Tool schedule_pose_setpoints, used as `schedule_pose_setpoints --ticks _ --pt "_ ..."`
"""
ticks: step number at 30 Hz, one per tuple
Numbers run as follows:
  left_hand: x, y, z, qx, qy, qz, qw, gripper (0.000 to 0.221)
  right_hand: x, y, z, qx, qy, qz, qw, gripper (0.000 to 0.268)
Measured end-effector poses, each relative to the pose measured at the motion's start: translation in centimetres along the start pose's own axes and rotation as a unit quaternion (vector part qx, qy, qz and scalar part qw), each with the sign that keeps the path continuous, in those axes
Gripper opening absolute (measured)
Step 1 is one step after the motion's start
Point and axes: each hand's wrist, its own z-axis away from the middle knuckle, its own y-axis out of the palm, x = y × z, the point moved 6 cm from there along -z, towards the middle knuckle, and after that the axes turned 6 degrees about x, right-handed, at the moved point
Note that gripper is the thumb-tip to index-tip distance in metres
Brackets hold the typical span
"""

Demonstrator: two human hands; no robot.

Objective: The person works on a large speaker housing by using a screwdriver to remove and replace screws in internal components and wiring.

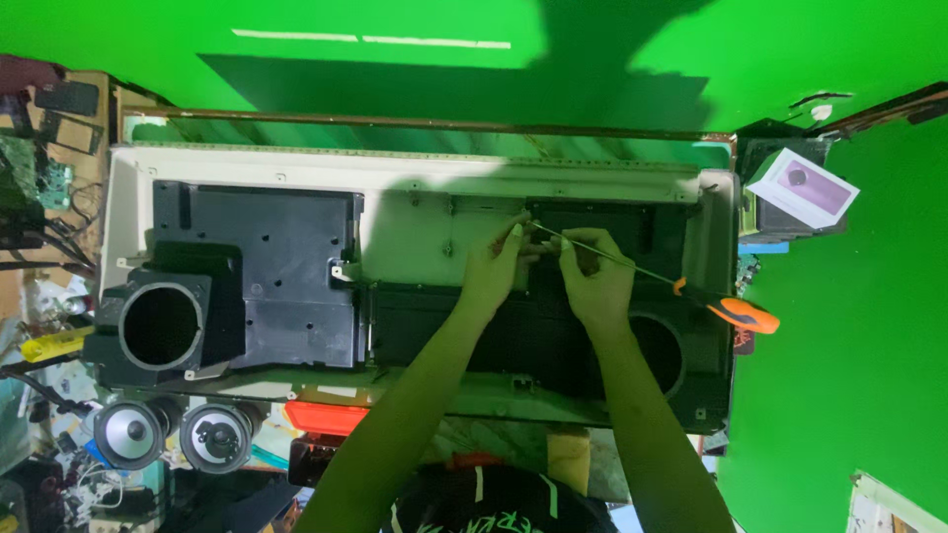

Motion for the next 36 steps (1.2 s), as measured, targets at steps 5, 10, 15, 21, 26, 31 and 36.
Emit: schedule_pose_setpoints --ticks 5,10,15,21,26,31,36 --pt "1.0 -0.2 0.4 -0.005 -0.019 -0.031 0.999 0.041 0.3 0.0 -0.1 0.0 -0.015 0.054 0.998 0.014" --pt "0.2 0.7 0.7 0.002 -0.009 -0.002 1.0 0.042 0.5 0.3 0.1 0.012 -0.032 0.019 0.999 0.014" --pt "-0.3 0.4 2.1 -0.043 -0.134 -0.18 0.974 0.042 1.0 0.4 0.1 0.026 -0.057 0.116 0.991 0.014" --pt "-1.5 1.5 2.2 -0.011 -0.006 -0.058 0.998 0.04 1.0 0.6 0.1 0.024 -0.061 0.07 0.995 0.016" --pt "-1.4 1.0 3.0 -0.019 -0.033 -0.181 0.983 0.04 1.2 0.8 0.1 0.039 -0.063 0.14 0.987 0.018" --pt "-1.6 0.8 2.7 -0.034 -0.058 -0.237 0.969 0.035 0.8 0.9 0.3 0.045 -0.058 0.137 0.988 0.018" --pt "-2.8 1.6 3.0 0.005 -0.009 -0.313 0.95 0.038 0.1 0.6 1.0 0.073 -0.049 0.086 0.992 0.017"
